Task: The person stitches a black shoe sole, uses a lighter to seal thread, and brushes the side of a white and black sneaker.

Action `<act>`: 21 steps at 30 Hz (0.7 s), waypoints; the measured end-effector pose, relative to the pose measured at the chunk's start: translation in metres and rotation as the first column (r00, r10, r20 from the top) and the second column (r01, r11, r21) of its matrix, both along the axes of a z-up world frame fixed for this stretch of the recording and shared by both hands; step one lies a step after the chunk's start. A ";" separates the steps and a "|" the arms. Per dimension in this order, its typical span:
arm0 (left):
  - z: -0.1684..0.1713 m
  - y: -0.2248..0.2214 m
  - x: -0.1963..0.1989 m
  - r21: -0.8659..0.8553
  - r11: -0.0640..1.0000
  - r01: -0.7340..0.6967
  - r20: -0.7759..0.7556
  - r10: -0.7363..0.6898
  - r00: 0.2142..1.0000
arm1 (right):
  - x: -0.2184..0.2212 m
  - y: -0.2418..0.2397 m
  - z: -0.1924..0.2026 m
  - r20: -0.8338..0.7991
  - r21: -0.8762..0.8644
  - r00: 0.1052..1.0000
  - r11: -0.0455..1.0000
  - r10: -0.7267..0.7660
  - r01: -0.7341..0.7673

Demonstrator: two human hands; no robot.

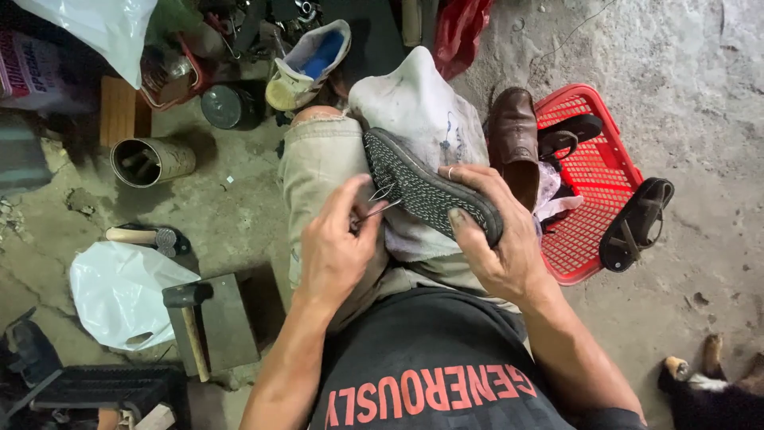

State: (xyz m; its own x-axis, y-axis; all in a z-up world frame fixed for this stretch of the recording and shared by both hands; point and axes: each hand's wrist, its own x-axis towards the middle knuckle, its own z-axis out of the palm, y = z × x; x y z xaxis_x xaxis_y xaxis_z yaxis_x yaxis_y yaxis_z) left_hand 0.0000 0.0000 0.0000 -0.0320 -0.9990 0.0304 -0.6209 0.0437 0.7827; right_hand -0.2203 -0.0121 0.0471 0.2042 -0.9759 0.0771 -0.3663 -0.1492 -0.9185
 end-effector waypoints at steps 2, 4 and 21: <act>0.007 0.000 -0.004 0.061 0.997 0.048 -0.119 -0.040 0.992 | -0.002 0.004 -0.007 -0.009 0.007 1.000 1.000 -0.007 0.007; 0.014 -0.001 -0.006 0.121 0.986 0.115 -0.240 -0.084 0.967 | -0.003 0.010 -0.011 -0.018 0.018 0.999 0.999 -0.027 0.027; 0.002 -0.019 -0.004 -0.155 0.980 0.124 0.238 -0.085 0.968 | -0.011 0.010 -0.017 -0.063 0.044 0.997 0.998 -0.043 0.046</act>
